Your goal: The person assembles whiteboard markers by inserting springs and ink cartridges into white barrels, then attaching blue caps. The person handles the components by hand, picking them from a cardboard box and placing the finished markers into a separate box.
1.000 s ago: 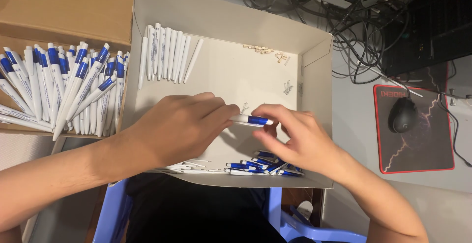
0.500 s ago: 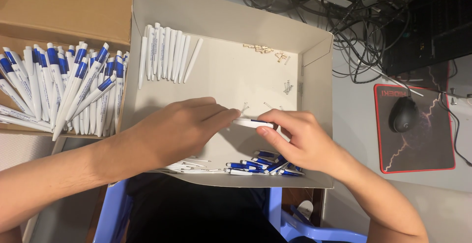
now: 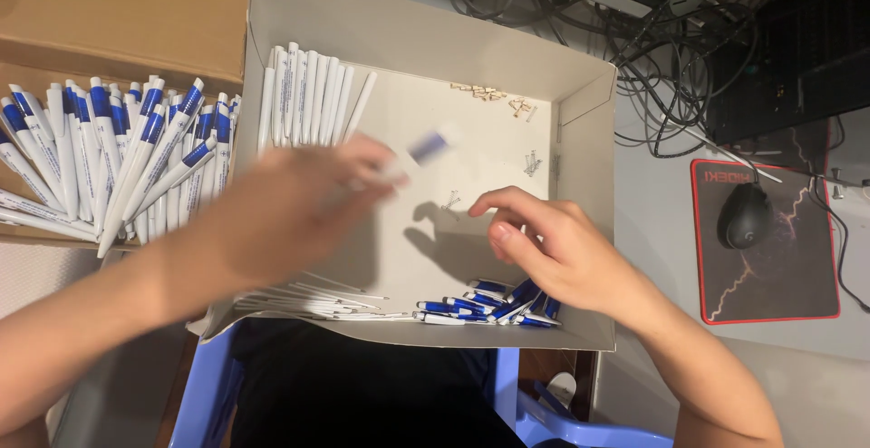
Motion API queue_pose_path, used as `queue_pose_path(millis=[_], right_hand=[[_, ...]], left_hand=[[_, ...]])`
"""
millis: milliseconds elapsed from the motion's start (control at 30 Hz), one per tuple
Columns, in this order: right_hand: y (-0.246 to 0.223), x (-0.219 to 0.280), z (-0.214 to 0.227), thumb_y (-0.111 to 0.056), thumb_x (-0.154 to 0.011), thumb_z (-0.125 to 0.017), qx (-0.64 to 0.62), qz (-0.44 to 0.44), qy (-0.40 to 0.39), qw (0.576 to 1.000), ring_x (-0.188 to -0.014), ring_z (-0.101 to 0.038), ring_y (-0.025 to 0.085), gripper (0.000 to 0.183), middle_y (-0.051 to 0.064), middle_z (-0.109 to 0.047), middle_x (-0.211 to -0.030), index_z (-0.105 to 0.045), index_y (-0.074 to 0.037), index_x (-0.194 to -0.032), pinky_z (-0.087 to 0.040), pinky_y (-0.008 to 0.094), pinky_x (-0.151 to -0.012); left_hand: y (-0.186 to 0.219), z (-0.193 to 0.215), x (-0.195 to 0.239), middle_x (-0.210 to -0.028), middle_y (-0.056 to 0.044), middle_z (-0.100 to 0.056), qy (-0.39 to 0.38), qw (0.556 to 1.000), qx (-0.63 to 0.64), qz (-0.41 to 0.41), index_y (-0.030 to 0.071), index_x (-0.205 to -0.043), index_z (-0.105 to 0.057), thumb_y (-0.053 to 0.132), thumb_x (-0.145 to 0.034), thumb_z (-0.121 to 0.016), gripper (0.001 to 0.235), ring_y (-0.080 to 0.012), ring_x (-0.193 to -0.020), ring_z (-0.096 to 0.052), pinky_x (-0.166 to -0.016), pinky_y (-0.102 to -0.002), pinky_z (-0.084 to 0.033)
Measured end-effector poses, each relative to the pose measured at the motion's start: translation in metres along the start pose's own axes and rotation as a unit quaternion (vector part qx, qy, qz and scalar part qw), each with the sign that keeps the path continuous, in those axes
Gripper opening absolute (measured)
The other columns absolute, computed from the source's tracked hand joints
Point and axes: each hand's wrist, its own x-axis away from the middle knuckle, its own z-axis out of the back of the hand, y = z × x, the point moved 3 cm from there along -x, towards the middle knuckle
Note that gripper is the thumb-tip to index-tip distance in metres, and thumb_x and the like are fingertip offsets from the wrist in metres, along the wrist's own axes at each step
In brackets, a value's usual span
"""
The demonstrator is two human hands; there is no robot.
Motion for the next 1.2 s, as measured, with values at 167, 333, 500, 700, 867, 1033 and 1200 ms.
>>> queue_pose_path(millis=[167, 333, 500, 700, 867, 1033, 1200], right_hand=[[0.003, -0.002, 0.002, -0.026, -0.099, -0.058, 0.038, -0.027, 0.018, 0.999, -0.055, -0.056, 0.011, 0.019, -0.007, -0.079, -0.089, -0.073, -0.015, -0.099, -0.045, 0.027, -0.056], [0.01, -0.002, 0.0, -0.028, -0.098, -0.059, 0.057, -0.08, 0.007, 0.995, -0.049, -0.054, 0.013, 0.021, -0.009, -0.082, -0.088, -0.076, -0.017, -0.097, -0.046, 0.028, -0.056], [0.017, -0.001, 0.002, -0.026, -0.098, -0.059, 0.06, -0.099, 0.006, 0.993, -0.061, -0.064, 0.01, 0.02, -0.007, -0.079, -0.079, -0.076, -0.017, -0.097, -0.048, 0.027, -0.056], [0.028, 0.005, 0.006, -0.029, -0.097, -0.06, 0.073, -0.145, 0.018, 0.987, -0.043, -0.037, 0.013, 0.02, -0.008, -0.076, -0.081, -0.077, -0.017, -0.096, -0.041, 0.027, -0.053], [0.033, 0.007, 0.005, -0.029, -0.097, -0.061, 0.068, -0.152, 0.017, 0.986, -0.04, -0.037, 0.012, 0.02, -0.007, -0.075, -0.078, -0.077, -0.017, -0.097, -0.04, 0.027, -0.052], [0.031, 0.005, 0.004, -0.03, -0.098, -0.06, 0.075, -0.157, 0.013, 0.985, -0.043, -0.04, 0.014, 0.021, -0.008, -0.076, -0.078, -0.077, -0.018, -0.097, -0.042, 0.027, -0.055], [0.029, 0.007, 0.005, -0.031, -0.098, -0.06, 0.082, -0.166, 0.01, 0.983, -0.043, -0.043, 0.015, 0.021, -0.009, -0.078, -0.083, -0.077, -0.019, -0.099, -0.044, 0.028, -0.058]], left_hand=[[-0.039, 0.041, 0.013, -0.111, -0.005, -0.074, 0.249, 0.965, 0.065, -0.056, 0.007, -0.115, -0.074, 0.015, -0.101, -0.067, 0.018, -0.019, -0.095, -0.071, -0.075, -0.029, -0.056], [-0.059, 0.056, 0.031, -0.106, -0.009, -0.072, 0.334, 0.94, 0.063, -0.039, 0.001, -0.117, -0.073, 0.009, -0.105, -0.074, 0.014, -0.0145, -0.096, -0.065, -0.087, -0.027, -0.053], [-0.073, 0.066, 0.048, -0.105, -0.025, -0.064, 0.344, 0.937, 0.051, -0.042, -0.003, -0.157, -0.039, -0.012, -0.105, -0.07, 0.061, -0.0276, -0.096, -0.068, -0.098, -0.036, -0.057], [-0.223, 0.063, 0.066, -0.133, -0.023, -0.057, 0.405, 0.914, 0.013, -0.026, -0.007, -0.148, -0.049, -0.022, -0.114, -0.072, 0.043, -0.0266, -0.11, -0.061, -0.081, -0.03, -0.047], [-0.284, 0.062, 0.088, -0.109, -0.024, -0.058, 0.398, 0.906, 0.023, 0.14, -0.005, -0.143, -0.048, -0.008, -0.116, -0.072, 0.036, -0.03, -0.083, -0.06, -0.068, -0.038, -0.049], [-0.296, 0.053, 0.099, -0.091, -0.019, -0.055, 0.393, 0.905, -0.035, 0.158, -0.004, -0.142, -0.051, -0.008, -0.111, -0.076, 0.04, -0.0315, -0.082, -0.054, -0.08, -0.044, -0.044], [-0.308, 0.05, 0.092, -0.09, -0.019, -0.068, 0.371, 0.901, -0.144, 0.175, -0.009, -0.135, -0.063, 0.005, -0.1, -0.09, 0.046, -0.0297, -0.067, -0.06, -0.067, -0.043, -0.048]])
